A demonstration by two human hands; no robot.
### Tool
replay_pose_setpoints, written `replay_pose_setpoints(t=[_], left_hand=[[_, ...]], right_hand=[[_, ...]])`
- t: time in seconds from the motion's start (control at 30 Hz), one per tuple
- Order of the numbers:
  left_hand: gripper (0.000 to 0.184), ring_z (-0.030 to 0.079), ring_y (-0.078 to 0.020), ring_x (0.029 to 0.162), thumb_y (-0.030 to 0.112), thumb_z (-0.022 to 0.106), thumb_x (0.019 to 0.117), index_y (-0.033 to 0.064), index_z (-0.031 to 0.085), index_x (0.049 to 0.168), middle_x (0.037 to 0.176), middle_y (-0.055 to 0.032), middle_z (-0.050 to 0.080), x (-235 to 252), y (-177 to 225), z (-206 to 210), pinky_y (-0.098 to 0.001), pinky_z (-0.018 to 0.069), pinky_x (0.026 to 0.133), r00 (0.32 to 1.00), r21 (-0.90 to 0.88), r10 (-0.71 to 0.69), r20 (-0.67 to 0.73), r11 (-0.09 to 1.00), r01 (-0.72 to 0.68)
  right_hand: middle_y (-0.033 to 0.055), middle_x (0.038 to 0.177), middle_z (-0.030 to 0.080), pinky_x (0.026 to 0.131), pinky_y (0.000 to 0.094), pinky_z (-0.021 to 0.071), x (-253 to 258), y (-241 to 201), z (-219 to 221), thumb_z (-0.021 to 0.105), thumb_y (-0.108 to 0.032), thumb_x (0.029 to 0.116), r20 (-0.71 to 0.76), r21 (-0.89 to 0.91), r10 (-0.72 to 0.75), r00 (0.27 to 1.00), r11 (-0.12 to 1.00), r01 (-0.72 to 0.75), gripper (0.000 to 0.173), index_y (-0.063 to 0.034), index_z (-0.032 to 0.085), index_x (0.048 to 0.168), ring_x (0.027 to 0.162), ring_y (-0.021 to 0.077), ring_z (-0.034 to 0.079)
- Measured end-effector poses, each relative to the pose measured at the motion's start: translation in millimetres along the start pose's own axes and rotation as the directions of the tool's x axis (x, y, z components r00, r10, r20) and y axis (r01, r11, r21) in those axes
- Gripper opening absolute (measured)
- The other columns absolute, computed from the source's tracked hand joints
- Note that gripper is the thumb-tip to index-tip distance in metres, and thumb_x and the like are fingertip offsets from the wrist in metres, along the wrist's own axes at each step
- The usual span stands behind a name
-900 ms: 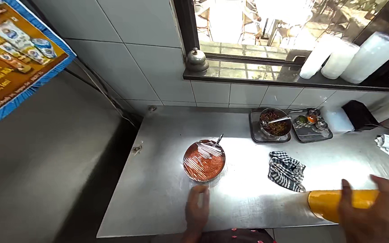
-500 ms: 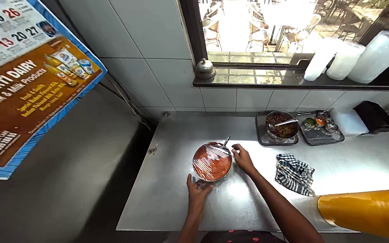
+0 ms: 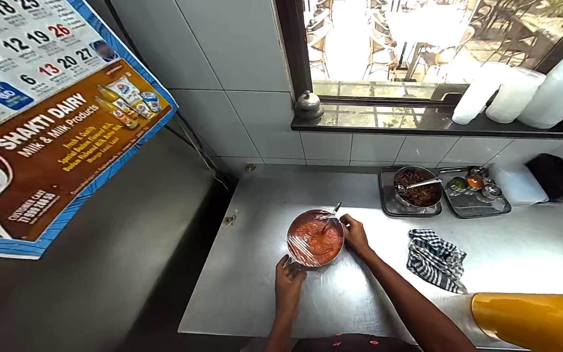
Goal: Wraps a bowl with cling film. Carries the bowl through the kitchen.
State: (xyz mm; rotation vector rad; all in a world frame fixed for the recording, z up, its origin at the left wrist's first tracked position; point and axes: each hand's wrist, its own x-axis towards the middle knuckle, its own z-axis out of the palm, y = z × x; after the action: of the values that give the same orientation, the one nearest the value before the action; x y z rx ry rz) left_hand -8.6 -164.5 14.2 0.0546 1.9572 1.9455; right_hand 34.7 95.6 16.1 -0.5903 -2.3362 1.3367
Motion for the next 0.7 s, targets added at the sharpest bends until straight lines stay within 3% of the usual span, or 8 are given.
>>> replay_pose_setpoints(t=[0.07, 0.13, 0.23, 0.33, 0.43, 0.5, 0.6, 0.7], left_hand=[[0.094, 0.072, -0.0275, 0.102, -0.004, 0.08, 0.0772, 0.0036, 0.026, 0.153, 0.117, -0.0202, 0.068, -6, 5, 4, -0.0416, 0.062, 0.087, 0.999, -0.054, -0.036, 0.041, 0.998, 0.039], [0.088, 0.074, -0.0285, 0.092, -0.001, 0.083, 0.076, 0.0028, 0.032, 0.147, 0.115, -0.0199, 0.068, -7, 7, 10, -0.0417, 0.0651, 0.079, 0.998, -0.02, -0.052, 0.024, 0.998, 0.052], [0.059, 0.073, -0.0296, 0.069, -0.011, 0.075, 0.0788, -0.0051, 0.048, 0.131, 0.098, -0.0222, 0.071, 0, 9, 16, -0.0401, 0.0641, 0.059, 0.995, -0.024, -0.083, -0.05, 0.996, 0.082], [0.028, 0.073, -0.028, 0.067, -0.014, 0.07, 0.0829, -0.0087, 0.063, 0.11, 0.088, -0.0208, 0.073, 11, 11, 11, -0.04, 0.0653, 0.061, 0.991, 0.003, -0.087, -0.099, 0.996, 0.088], [0.021, 0.073, -0.0269, 0.062, -0.013, 0.071, 0.0834, -0.0079, 0.066, 0.103, 0.081, -0.0189, 0.072, 16, 8, 2, -0.0399, 0.0647, 0.059, 0.99, 0.062, -0.077, -0.12, 0.994, 0.085], [0.025, 0.072, -0.0263, 0.062, -0.012, 0.066, 0.0866, -0.0077, 0.063, 0.112, 0.083, -0.0182, 0.071, 14, 4, -1, -0.0401, 0.0648, 0.058, 0.987, 0.069, -0.009, -0.163, 0.997, 0.021], [0.045, 0.069, -0.0226, 0.101, 0.004, 0.058, 0.099, -0.0019, 0.047, 0.143, 0.123, -0.0167, 0.065, 15, 8, -6, -0.0395, 0.0608, 0.086, 0.961, 0.117, 0.193, -0.198, 0.978, -0.172], [0.053, 0.049, -0.0238, 0.139, 0.023, 0.044, 0.1074, 0.0035, 0.034, 0.156, 0.156, -0.0151, 0.045, 37, 18, -11, -0.0413, 0.0448, 0.113, 0.958, 0.095, 0.262, -0.118, 0.963, -0.252]], right_hand=[[0.013, 0.09, 0.07, 0.063, 0.048, 0.0577, 0, -5, 3, 0.061, -0.011, 0.1009, -0.014, -0.001, -0.034, 0.999, 0.999, 0.034, 0.014, -0.0086, 0.066, 0.113, 0.071, 0.0271, 0.068], [0.0138, 0.088, 0.071, 0.065, 0.0478, 0.0585, 7, -13, 6, 0.063, -0.006, 0.0977, -0.036, -0.004, -0.025, 0.999, 1.0, 0.025, 0.012, -0.0051, 0.067, 0.109, 0.071, 0.0272, 0.069], [0.0127, 0.089, 0.071, 0.064, 0.0455, 0.0572, 3, -21, 0, 0.063, -0.007, 0.0981, -0.03, 0.058, 0.043, 0.999, 0.997, -0.041, 0.008, -0.0053, 0.067, 0.105, 0.071, 0.025, 0.068], [0.0109, 0.103, 0.071, 0.057, 0.0392, 0.0594, -21, -28, -13, 0.058, -0.015, 0.1042, -0.031, 0.3, 0.238, 0.971, 0.929, -0.218, 0.016, -0.0112, 0.065, 0.118, 0.064, 0.0216, 0.067], [0.0127, 0.118, 0.068, 0.072, 0.0464, 0.0605, -50, -43, -23, 0.051, -0.018, 0.1075, -0.119, 0.419, 0.407, 0.906, 0.848, -0.325, 0.024, -0.0124, 0.058, 0.13, 0.083, 0.0271, 0.071], [0.0101, 0.122, 0.067, 0.082, 0.046, 0.0602, -65, -40, -11, 0.05, -0.019, 0.1068, -0.202, 0.487, 0.408, 0.89, 0.831, -0.27, 0.025, -0.0121, 0.058, 0.13, 0.096, 0.0253, 0.071], [0.0074, 0.141, 0.06, 0.102, 0.0453, 0.0531, -83, -40, 14, 0.046, -0.03, 0.1075, -0.183, 0.66, 0.374, 0.909, 0.732, -0.168, 0.039, -0.0147, 0.05, 0.144, 0.125, 0.0233, 0.061], [0.0047, 0.159, 0.043, 0.118, 0.0468, 0.0401, -78, -37, 35, 0.041, -0.058, 0.1051, -0.135, 0.708, 0.33, 0.934, 0.691, -0.142, 0.067, -0.0189, 0.033, 0.159, 0.145, 0.0199, 0.044]])
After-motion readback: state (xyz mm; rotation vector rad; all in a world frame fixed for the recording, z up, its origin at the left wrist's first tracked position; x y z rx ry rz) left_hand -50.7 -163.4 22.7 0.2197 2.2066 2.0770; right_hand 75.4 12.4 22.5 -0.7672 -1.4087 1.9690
